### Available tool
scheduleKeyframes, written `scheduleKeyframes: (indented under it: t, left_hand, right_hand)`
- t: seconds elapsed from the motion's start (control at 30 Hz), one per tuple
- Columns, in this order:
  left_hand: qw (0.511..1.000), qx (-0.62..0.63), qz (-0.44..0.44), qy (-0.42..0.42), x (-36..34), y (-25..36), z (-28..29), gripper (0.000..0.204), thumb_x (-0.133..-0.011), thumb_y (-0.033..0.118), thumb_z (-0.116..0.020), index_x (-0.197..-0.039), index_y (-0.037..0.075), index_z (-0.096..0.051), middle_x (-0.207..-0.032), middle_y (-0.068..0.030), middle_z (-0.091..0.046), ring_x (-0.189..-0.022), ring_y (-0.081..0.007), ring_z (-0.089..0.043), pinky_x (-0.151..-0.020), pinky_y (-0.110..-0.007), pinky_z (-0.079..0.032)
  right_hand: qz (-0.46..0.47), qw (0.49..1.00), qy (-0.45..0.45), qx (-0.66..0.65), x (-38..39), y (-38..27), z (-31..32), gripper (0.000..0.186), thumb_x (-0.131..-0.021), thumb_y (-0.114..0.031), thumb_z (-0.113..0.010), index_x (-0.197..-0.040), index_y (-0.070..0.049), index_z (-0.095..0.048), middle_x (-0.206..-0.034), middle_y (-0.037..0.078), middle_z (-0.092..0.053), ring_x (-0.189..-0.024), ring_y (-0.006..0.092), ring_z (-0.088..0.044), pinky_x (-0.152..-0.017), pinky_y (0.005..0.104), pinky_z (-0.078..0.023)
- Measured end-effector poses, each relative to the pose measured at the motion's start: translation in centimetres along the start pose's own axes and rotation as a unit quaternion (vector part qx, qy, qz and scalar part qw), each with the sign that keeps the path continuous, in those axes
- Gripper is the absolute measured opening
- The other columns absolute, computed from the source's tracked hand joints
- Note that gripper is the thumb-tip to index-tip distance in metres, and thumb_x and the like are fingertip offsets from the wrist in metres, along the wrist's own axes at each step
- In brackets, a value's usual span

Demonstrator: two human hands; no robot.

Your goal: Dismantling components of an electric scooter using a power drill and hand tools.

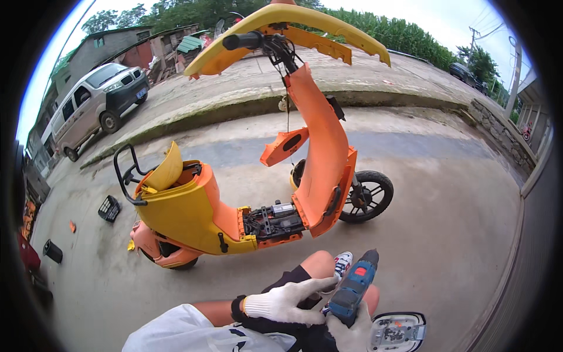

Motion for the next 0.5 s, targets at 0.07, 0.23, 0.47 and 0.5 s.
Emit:
scheduleKeyframes:
  t: [0.07, 0.23, 0.47, 0.5]
  left_hand:
    - [0.997, 0.054, -0.021, 0.051, 0.9, 0.1, -1.7, 0.063, -0.091, 0.041, -0.071, -0.138, 0.003, -0.052, -0.114, -0.0148, -0.067, -0.102, -0.0222, -0.067, -0.091, -0.034, -0.052]
    - [0.963, 0.228, 0.024, 0.14, 3.0, -4.0, -1.8, 0.035, -0.096, 0.023, -0.069, -0.125, 0.006, -0.061, -0.108, -0.0043, -0.067, -0.099, -0.0119, -0.062, -0.089, -0.03, -0.053]
    - [0.949, 0.277, 0.123, 0.083, 4.7, -7.3, -0.8, 0.033, -0.094, 0.017, -0.072, -0.124, 0.004, -0.066, -0.113, -0.0062, -0.07, -0.104, -0.0141, -0.066, -0.091, -0.032, -0.053]
    - [0.925, 0.364, 0.072, 0.089, 5.4, -6.7, -1.2, 0.028, -0.097, 0.014, -0.07, -0.122, 0.002, -0.065, -0.104, -0.0025, -0.07, -0.094, -0.012, -0.065, -0.084, -0.028, -0.054]
  right_hand:
    - [0.037, 0.987, -0.062, 0.145, -0.5, 0.4, -3.3, 0.055, -0.085, -0.028, -0.079, -0.126, 0.0, -0.057, -0.109, 0.011, -0.068, -0.098, 0.0255, -0.066, -0.086, 0.0389, -0.053]
    - [0.193, 0.944, -0.105, 0.246, 0.7, 1.3, -5.8, 0.038, -0.087, -0.016, -0.075, -0.12, -0.003, -0.063, -0.111, 0.018, -0.065, -0.105, 0.038, -0.062, -0.098, 0.0447, -0.046]
    - [-0.131, 0.926, -0.033, -0.353, -2.6, 5.0, -2.0, 0.051, -0.098, -0.025, -0.063, -0.138, 0.005, -0.052, -0.126, 0.018, -0.062, -0.115, 0.0295, -0.064, -0.099, 0.0428, -0.052]
    - [-0.15, 0.895, -0.019, -0.419, -3.1, 5.6, -2.4, 0.052, -0.098, -0.029, -0.063, -0.137, 0.004, -0.053, -0.132, 0.02, -0.06, -0.121, 0.032, -0.062, -0.102, 0.0457, -0.051]
Point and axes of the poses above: each hand's wrist, its own x-axis away from the middle knuckle, its own z-axis out of the back of the hand, y = z × x, the point moved 1 cm from there along -x, towards the middle knuckle
